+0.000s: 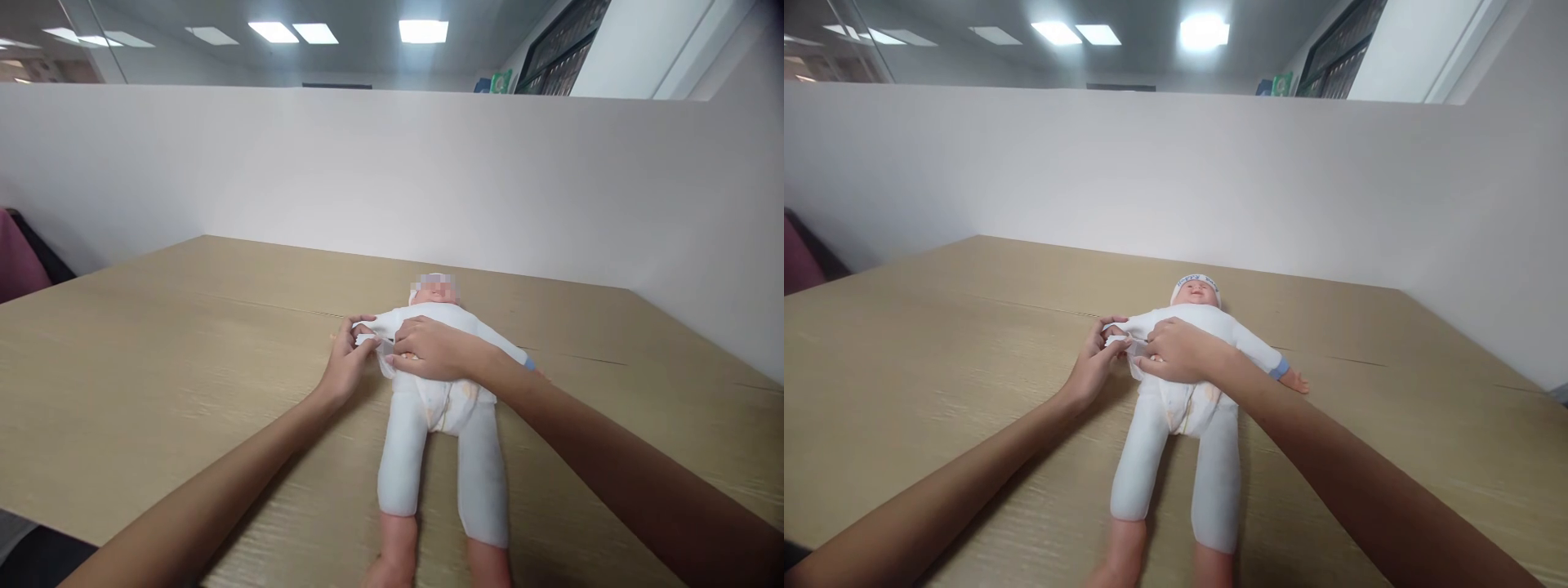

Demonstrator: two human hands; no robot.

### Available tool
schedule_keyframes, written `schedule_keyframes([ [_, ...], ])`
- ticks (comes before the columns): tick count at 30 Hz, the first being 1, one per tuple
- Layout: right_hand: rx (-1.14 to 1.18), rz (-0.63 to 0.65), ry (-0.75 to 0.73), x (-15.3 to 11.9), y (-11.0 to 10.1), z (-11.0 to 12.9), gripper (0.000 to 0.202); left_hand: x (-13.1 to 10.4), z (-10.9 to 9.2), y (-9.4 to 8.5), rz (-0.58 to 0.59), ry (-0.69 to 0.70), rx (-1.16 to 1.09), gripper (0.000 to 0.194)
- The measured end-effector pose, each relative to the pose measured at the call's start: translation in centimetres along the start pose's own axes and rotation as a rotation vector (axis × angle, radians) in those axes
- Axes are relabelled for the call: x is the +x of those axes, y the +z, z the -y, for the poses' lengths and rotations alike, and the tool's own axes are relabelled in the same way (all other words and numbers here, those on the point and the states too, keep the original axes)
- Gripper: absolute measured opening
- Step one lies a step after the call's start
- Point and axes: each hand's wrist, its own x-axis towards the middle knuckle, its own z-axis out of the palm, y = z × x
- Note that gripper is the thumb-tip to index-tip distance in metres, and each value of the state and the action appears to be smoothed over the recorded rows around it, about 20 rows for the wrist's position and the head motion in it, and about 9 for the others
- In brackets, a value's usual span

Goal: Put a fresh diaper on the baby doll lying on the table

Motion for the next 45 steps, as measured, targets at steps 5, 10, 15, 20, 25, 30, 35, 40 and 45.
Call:
schedule_keyframes([
  [5, -0.03, -0.217, 0.046, -0.8, 0.7, 0.8, 0.026, 0.1, -1.7, 2.6, 0.01, -0.088, -0.03, 0.042],
  [10, -0.023, -0.596, 0.449, -2.9, 2.1, 2.5, 0.029, -0.5, -2.4, 4.3, -0.027, -0.148, -0.062, 0.039],
  [15, 0.308, -0.616, 0.607, -3.9, 2.7, 2.8, 0.037, -0.6, -1.8, 5.7, 0.025, -0.134, -0.08, 0.041],
  [20, 0.417, -0.513, 0.521, -4.7, 1.7, 1.8, 0.045, -0.5, -0.8, 6.8, 0.046, -0.118, -0.029, 0.039],
  [25, 0.543, -0.369, 0.452, -6.3, 0.4, 0.3, 0.051, -1.1, -0.7, 6.9, 0.06, -0.03, 0.028, 0.037],
  [30, 0.653, -0.337, 0.42, -7.2, 0.1, -0.6, 0.032, -1.8, -0.9, 6.4, 0.092, 0.019, 0.093, 0.038],
  [35, 0.632, -0.371, 0.369, -7.1, 0.3, -0.8, 0.024, -2.1, -0.9, 5.9, 0.1, 0.053, 0.147, 0.036],
  [40, 0.665, -0.351, 0.375, -7.2, 0.2, -1.0, 0.017, -1.9, -0.2, 5.5, 0.104, 0.117, 0.159, 0.035],
  [45, 0.671, -0.358, 0.376, -7.3, 0.5, -1.3, 0.02, -0.5, 0.6, 4.1, -0.105, 0.101, 0.068, 0.034],
])
